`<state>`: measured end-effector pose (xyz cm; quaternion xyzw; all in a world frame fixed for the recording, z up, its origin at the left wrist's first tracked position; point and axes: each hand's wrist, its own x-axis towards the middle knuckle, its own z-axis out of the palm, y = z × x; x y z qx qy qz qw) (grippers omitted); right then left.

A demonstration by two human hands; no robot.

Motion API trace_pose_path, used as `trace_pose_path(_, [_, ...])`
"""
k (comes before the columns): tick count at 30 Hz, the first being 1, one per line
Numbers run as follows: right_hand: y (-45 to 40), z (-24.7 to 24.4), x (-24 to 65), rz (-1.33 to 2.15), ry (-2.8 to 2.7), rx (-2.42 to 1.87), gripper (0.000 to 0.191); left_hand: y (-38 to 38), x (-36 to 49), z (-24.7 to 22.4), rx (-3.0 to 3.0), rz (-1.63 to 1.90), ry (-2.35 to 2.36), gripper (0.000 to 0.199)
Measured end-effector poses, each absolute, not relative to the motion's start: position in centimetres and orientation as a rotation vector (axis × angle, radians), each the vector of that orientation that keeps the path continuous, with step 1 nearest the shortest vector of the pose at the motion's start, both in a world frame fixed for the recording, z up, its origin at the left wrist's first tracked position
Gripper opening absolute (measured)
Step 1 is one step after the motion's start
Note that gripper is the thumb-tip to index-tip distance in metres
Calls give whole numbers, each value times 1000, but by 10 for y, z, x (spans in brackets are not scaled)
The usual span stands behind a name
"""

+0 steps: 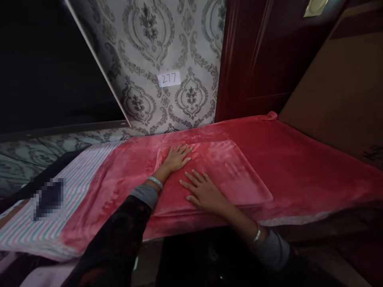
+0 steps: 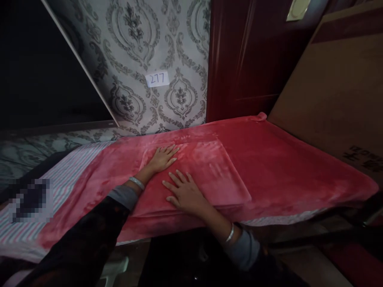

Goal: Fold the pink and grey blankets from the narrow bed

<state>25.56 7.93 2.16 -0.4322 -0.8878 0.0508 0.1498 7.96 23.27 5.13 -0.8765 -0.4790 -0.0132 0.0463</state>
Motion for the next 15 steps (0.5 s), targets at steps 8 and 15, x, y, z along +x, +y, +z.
trace_pose_path(8, [60,-6,257,76,-2472,-1284,53,232,81,36,-2683,-140,-1421,60])
trace_pose_path(15, [58,-15,255,-64,-2418,-1237,50,231,80,33,-2661,-139,-1407,60])
